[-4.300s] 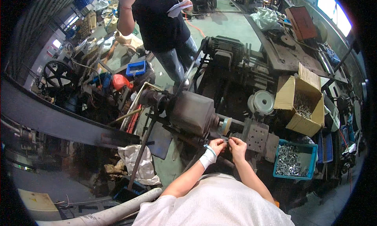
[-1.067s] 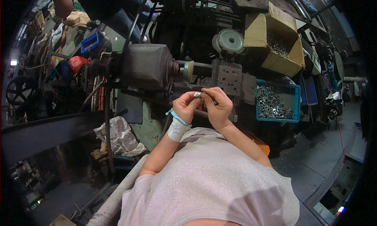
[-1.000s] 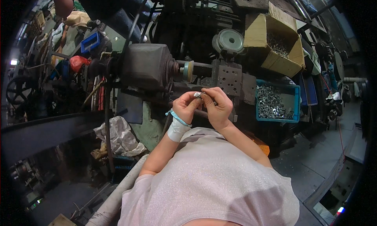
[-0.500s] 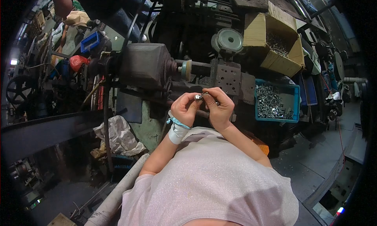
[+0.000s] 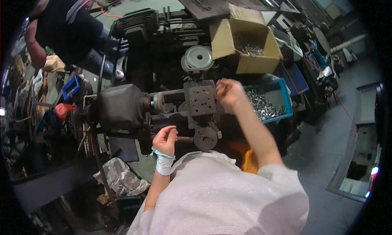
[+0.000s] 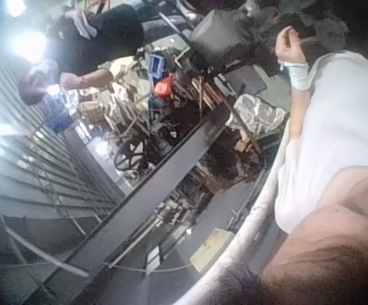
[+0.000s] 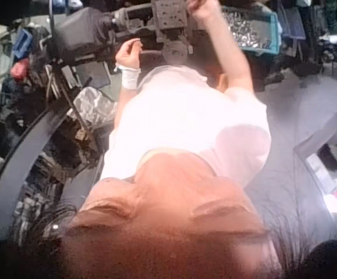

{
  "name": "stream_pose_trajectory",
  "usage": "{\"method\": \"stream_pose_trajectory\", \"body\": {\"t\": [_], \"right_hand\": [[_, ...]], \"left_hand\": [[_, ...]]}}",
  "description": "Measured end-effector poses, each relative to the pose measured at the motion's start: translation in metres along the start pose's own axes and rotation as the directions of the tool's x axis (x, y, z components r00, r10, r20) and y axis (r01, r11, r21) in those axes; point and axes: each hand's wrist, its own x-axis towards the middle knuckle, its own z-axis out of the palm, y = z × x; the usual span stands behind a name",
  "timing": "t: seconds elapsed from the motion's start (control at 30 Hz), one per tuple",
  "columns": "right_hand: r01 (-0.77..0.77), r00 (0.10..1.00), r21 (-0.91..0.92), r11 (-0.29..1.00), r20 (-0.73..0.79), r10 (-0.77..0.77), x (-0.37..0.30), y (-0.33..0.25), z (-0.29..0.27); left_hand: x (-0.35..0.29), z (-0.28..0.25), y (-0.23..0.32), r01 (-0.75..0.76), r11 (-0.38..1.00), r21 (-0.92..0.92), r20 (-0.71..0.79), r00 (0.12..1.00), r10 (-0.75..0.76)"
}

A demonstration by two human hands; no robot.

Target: The person repeatedly picks up small metal parts from a blue bin and presses them against a rotating grinding wheel. After grinding, the person places the parts into a cardboard box. The task is performed one item at a time in a repetitive cycle.

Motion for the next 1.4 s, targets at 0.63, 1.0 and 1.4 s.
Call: {"method": "stream_pose_trajectory", "body": {"t": [0.63, 1.0, 1.4], "right_hand": [[-0.596, 0.719, -0.561, -0.574, -0.056, -0.693, -0.024, -0.112, -0.209], [-0.907, 0.117, -0.42, -0.028, -0.186, -0.975, -0.07, -0.19, -0.289], [-0.834, 0.217, -0.534, -0.141, -0.082, -0.973, -0.081, -0.196, -0.3]], "left_hand": [[-0.005, 0.026, -0.028, 0.167, 0.985, 0.049, -0.176, 0.972, -0.156], [-0.017, 0.049, -0.017, 0.24, 0.964, 0.114, -0.232, 0.95, -0.209], [-0.008, 0.069, -0.023, 0.295, 0.953, 0.072, -0.231, 0.934, -0.272]]}}
